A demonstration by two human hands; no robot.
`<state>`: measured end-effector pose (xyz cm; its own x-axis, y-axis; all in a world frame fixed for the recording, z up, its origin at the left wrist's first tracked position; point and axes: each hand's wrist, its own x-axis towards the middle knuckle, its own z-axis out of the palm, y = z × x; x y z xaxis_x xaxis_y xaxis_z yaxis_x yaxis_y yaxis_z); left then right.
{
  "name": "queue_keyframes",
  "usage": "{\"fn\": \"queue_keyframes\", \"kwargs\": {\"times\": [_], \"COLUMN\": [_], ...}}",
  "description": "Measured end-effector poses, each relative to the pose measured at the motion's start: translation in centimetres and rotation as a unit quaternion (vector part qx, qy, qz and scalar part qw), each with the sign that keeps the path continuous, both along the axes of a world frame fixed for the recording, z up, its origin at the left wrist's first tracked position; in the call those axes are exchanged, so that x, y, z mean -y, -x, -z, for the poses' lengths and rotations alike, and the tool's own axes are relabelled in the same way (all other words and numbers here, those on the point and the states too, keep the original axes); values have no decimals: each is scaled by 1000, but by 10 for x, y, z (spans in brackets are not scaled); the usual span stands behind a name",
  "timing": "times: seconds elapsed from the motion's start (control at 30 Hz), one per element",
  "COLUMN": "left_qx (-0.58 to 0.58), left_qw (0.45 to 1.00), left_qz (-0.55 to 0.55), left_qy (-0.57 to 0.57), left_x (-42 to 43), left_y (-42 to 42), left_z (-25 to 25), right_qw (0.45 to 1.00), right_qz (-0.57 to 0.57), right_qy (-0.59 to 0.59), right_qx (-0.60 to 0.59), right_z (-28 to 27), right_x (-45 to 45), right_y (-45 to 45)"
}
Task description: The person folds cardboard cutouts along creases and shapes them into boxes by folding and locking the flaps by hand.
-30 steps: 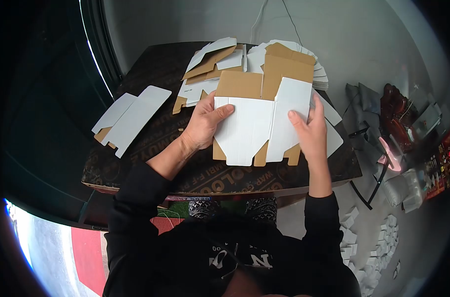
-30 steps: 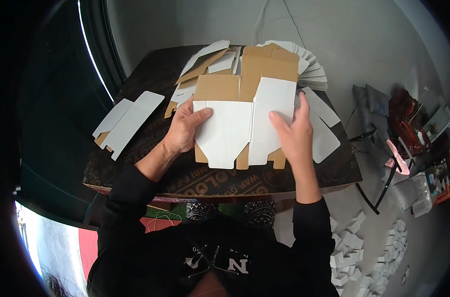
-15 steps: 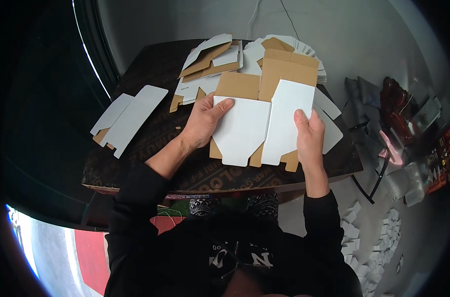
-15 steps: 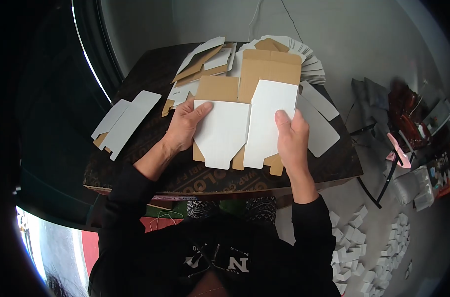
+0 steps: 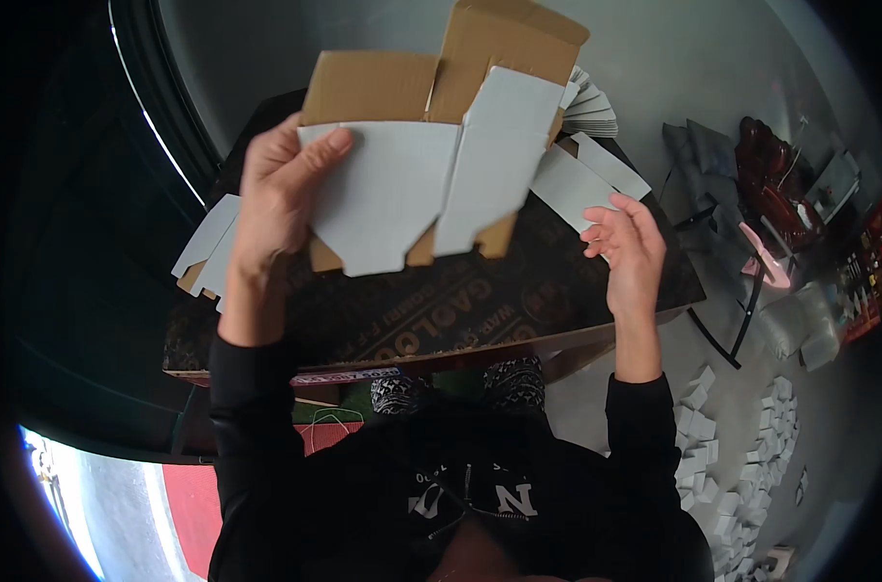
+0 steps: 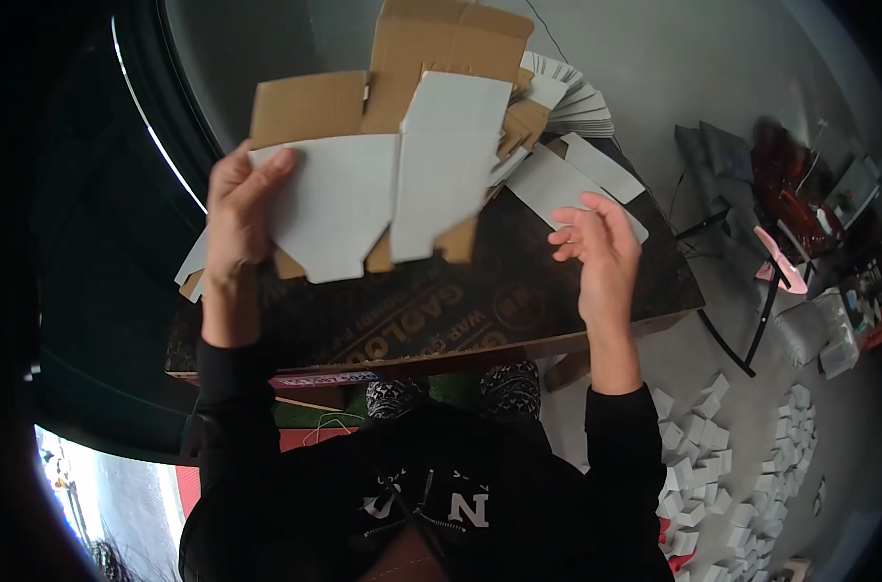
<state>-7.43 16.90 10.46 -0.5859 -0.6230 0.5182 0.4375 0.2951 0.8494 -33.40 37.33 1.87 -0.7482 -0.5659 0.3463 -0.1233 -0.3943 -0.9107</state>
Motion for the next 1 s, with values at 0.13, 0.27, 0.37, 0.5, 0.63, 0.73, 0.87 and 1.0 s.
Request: {"fn": "queue_keyframes", "kwargs": {"times": [0.13, 0.27, 0.37, 0.5, 0.63, 0.73, 0.87, 1.0], "left_qx": [146, 163, 213, 280, 311, 315, 305, 297], "left_qw": [952, 802, 683, 603, 581, 592, 607, 624], "left_qz": [-95, -31, -97, -131, -141, -141, -140, -143], "left_qy": [251, 574, 692, 736, 739, 728, 720, 709], "left_x": [-61, -114, -133, -139, -138, -135, -133, -127], "left_y": [-27, -7, 11, 22, 26, 25, 22, 24], "left_z": [-23, 13, 51, 86, 105, 112, 116, 122], "right_qw": [999, 996, 996, 993, 946, 868, 744, 680], "right_qz": [24, 53, 64, 50, -21, -109, -86, -76], "right_qy": [26, 52, 57, -17, -130, -181, -267, -324], "right_qx": [19, 43, 8, -107, -297, -450, -606, -654], "right_z": [4, 11, 16, 19, 26, 27, 50, 52], "right_x": [-20, -37, -46, -46, -32, -19, -3, 8], "right_y": [17, 25, 29, 18, -5, -20, -22, -23]}}
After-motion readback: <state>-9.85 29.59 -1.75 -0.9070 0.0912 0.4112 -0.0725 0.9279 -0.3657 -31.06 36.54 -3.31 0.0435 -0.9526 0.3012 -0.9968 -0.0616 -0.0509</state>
